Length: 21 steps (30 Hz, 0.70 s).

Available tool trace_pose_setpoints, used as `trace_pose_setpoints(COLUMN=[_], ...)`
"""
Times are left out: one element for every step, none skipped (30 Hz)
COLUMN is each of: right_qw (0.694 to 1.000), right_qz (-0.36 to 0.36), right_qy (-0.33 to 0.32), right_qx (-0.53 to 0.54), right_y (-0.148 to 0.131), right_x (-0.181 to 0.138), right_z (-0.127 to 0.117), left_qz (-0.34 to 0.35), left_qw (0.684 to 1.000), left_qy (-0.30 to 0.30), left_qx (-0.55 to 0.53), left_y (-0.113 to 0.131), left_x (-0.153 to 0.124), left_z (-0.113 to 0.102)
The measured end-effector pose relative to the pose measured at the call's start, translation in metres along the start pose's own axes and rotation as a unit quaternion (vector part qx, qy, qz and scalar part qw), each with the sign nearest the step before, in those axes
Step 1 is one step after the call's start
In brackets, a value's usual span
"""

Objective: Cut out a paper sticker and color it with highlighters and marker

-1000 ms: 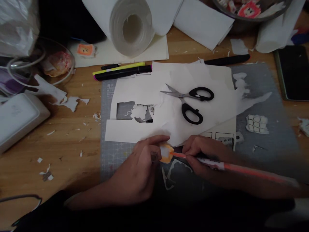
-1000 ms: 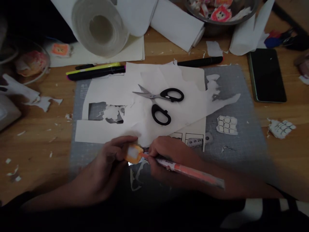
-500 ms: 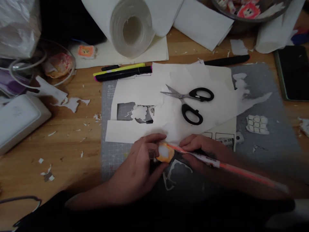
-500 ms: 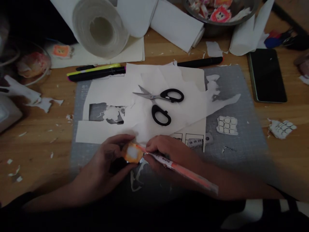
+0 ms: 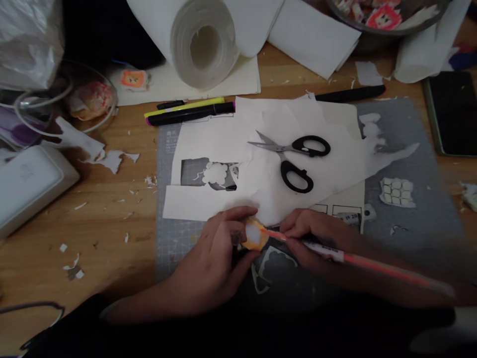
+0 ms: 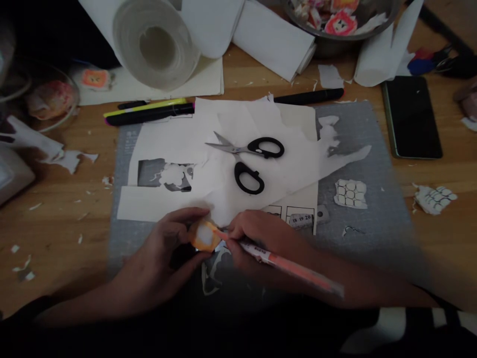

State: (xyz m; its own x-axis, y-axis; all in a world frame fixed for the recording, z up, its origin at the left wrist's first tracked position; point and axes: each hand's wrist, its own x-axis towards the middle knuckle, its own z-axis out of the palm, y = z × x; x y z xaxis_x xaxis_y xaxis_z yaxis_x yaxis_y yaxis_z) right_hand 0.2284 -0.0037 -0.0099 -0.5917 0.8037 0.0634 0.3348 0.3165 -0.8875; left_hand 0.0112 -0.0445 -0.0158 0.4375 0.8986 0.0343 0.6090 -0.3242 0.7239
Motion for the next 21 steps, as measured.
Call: trace_pose_setpoints(right_qw=[1.0, 1.0, 1.0, 1.0, 1.0, 1.0, 1.0, 1.0, 1.0, 1.0, 1.0, 1.0, 1.0, 1.0, 1.0, 1.0, 1.0, 1.0, 1.0, 1.0, 1.0], right_qz=[0.005, 0.007, 0.006, 0.002, -0.001, -0.002, 0.0, 0.003, 0.01, 0.013, 0.016, 0.015, 0.013, 0.011, 0.01, 0.008, 0.008, 0.008, 0.011, 0.014, 0.016], right_qy=[-0.002, 0.0, 0.005, 0.006, 0.006, 0.007, 0.004, 0.0, -0.005, -0.003, 0.0, 0.004, 0.008, 0.01, 0.008, 0.003, -0.004, -0.005, -0.002, 0.003, 0.007], right_qx=[0.0, 0.0, 0.0, 0.001, 0.003, 0.005, 0.004, 0.003, 0.0, -0.002, -0.005, -0.007, -0.009, -0.009, -0.007, -0.004, -0.002, 0.001, 0.001, 0.0, -0.004], right_y=[0.0, 0.0, 0.0002, 0.0004, 0.0008, 0.001, 0.0013, 0.0014, 0.0015, 0.0015, 0.0016, 0.0016, 0.0017, 0.0017, 0.0018, 0.0019, 0.002, 0.0022, 0.0023, 0.0024, 0.0024], right_x=[0.0002, 0.0004, 0.0005, 0.0004, 0.0003, 0.0001, -0.0003, -0.0007, -0.0012, -0.0017, -0.002, -0.0022, -0.0022, -0.0021, -0.002, -0.0019, -0.0018, -0.0017, -0.0017, -0.0016, -0.0016], right_z=[-0.0005, -0.0008, -0.0008, -0.0008, -0.0006, -0.0004, -0.0002, 0.0, 0.0002, 0.0004, 0.0006, 0.0008, 0.001, 0.0011, 0.0011, 0.0011, 0.001, 0.001, 0.0011, 0.0012, 0.0014], left_qz=[-0.003, -0.004, -0.005, -0.004, -0.002, 0.0, 0.001, 0.002, 0.002, 0.002, 0.0, 0.0, 0.0, 0.001, 0.001, 0.002, 0.004, 0.005, 0.005, 0.005, 0.005], left_qw=[1.0, 1.0, 1.0, 1.0, 1.0, 1.0, 1.0, 1.0, 1.0, 1.0, 1.0, 1.0, 0.999, 0.999, 0.999, 0.999, 0.999, 0.999, 0.999, 0.999, 0.999], left_qy=[-0.002, -0.002, -0.002, -0.002, -0.003, -0.003, -0.005, -0.007, -0.007, -0.007, -0.009, -0.01, -0.011, -0.011, -0.013, -0.015, -0.013, -0.012, -0.012, -0.012, -0.015], left_qx=[-0.002, -0.003, -0.005, -0.006, -0.008, -0.009, -0.012, -0.015, -0.018, -0.022, -0.026, -0.028, -0.03, -0.03, -0.03, -0.03, -0.031, -0.033, -0.035, -0.037, -0.039], left_y=[-0.0001, -0.0002, -0.0002, -0.0002, -0.0002, -0.0002, -0.0003, -0.0003, -0.0004, -0.0005, -0.0006, -0.0007, -0.0007, -0.0007, -0.0007, -0.0007, -0.0006, -0.0006, -0.0006, -0.0005, -0.0006], left_x=[-0.0003, -0.0004, -0.0005, -0.0004, -0.0002, -0.0001, 0.0001, 0.0001, 0.0, -0.0001, -0.0003, -0.0006, -0.0008, -0.0008, -0.0008, -0.0006, -0.0004, -0.0002, 0.0, 0.0001, 0.0002], left_z=[0.0001, 0.0002, 0.0005, 0.0007, 0.0009, 0.0011, 0.0011, 0.0011, 0.001, 0.0009, 0.0008, 0.0008, 0.0008, 0.0008, 0.001, 0.0011, 0.0012, 0.0012, 0.0012, 0.001, 0.0007])
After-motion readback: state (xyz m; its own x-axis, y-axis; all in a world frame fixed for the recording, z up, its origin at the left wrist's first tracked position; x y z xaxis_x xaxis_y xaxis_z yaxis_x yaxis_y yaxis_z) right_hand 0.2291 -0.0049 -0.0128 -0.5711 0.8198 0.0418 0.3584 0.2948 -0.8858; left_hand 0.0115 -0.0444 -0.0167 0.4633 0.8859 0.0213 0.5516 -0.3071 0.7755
